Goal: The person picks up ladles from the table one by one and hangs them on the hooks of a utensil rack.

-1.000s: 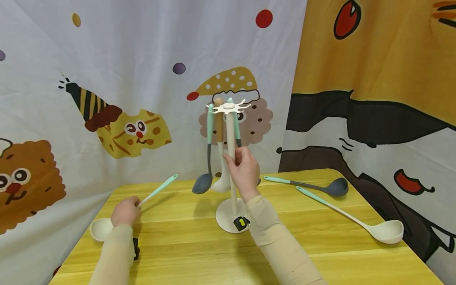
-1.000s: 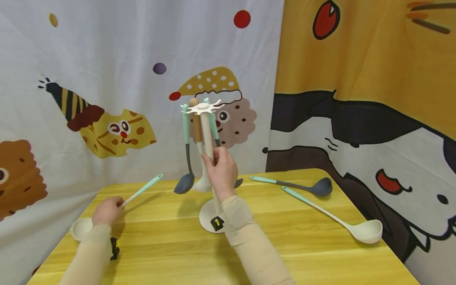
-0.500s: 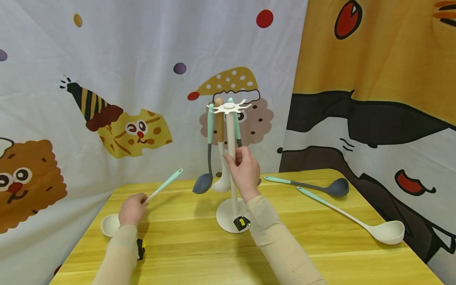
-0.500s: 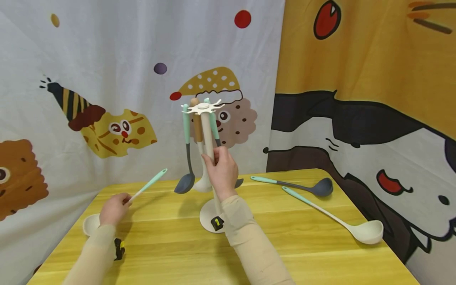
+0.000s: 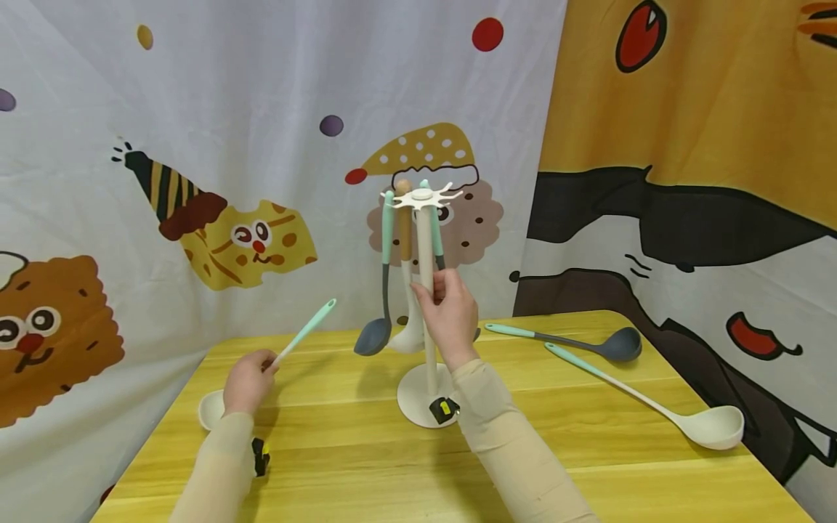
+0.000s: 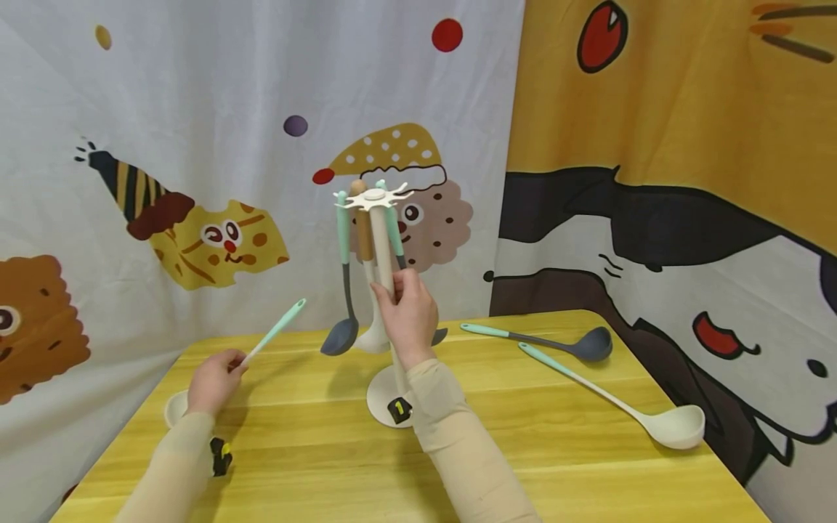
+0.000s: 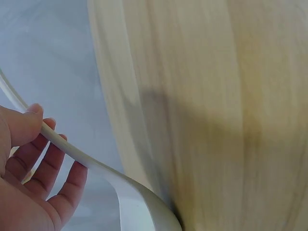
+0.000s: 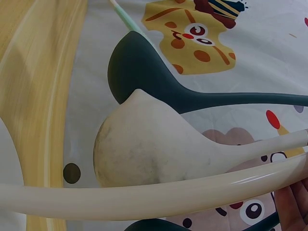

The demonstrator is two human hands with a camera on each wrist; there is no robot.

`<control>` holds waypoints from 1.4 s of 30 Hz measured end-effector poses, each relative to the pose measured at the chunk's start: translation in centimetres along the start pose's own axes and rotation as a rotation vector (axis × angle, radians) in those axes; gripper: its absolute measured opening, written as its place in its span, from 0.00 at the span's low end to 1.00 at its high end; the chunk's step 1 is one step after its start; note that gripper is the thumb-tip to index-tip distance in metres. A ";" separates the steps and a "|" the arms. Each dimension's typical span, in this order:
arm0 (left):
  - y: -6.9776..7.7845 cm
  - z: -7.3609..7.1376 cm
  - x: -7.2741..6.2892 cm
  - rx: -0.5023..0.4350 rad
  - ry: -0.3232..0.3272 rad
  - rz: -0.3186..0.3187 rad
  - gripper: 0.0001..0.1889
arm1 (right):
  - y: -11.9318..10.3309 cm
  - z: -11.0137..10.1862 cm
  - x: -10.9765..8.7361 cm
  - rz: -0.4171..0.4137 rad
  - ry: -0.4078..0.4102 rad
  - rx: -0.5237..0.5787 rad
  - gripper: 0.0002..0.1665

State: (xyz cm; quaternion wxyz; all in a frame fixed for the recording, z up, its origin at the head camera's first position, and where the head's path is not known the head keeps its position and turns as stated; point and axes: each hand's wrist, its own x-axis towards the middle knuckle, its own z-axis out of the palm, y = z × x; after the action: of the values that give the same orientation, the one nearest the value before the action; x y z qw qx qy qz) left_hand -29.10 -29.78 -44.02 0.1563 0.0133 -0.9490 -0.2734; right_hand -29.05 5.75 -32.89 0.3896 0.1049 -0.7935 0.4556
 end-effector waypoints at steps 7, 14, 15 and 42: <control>0.9 0.0 -0.1 -0.024 0.050 0.041 0.06 | -0.1 -0.1 0.0 -0.007 0.004 -0.004 0.17; 2.0 0.0 -0.3 -0.054 0.046 0.051 0.06 | -0.1 -0.1 -0.1 -0.006 0.007 -0.003 0.17; 2.1 0.0 -0.3 -0.057 0.046 0.054 0.06 | -0.1 -0.1 -0.1 -0.007 0.008 -0.003 0.16; 5.4 -0.8 -0.2 -0.163 0.213 0.224 0.05 | 0.4 0.2 -0.1 -0.038 0.028 -0.003 0.17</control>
State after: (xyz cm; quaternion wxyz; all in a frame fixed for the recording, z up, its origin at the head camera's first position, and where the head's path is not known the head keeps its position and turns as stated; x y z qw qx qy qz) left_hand -28.33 -25.59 -40.66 0.2859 -0.0763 -0.8974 -0.3272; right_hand -29.28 5.79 -33.24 0.4093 0.1130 -0.7865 0.4485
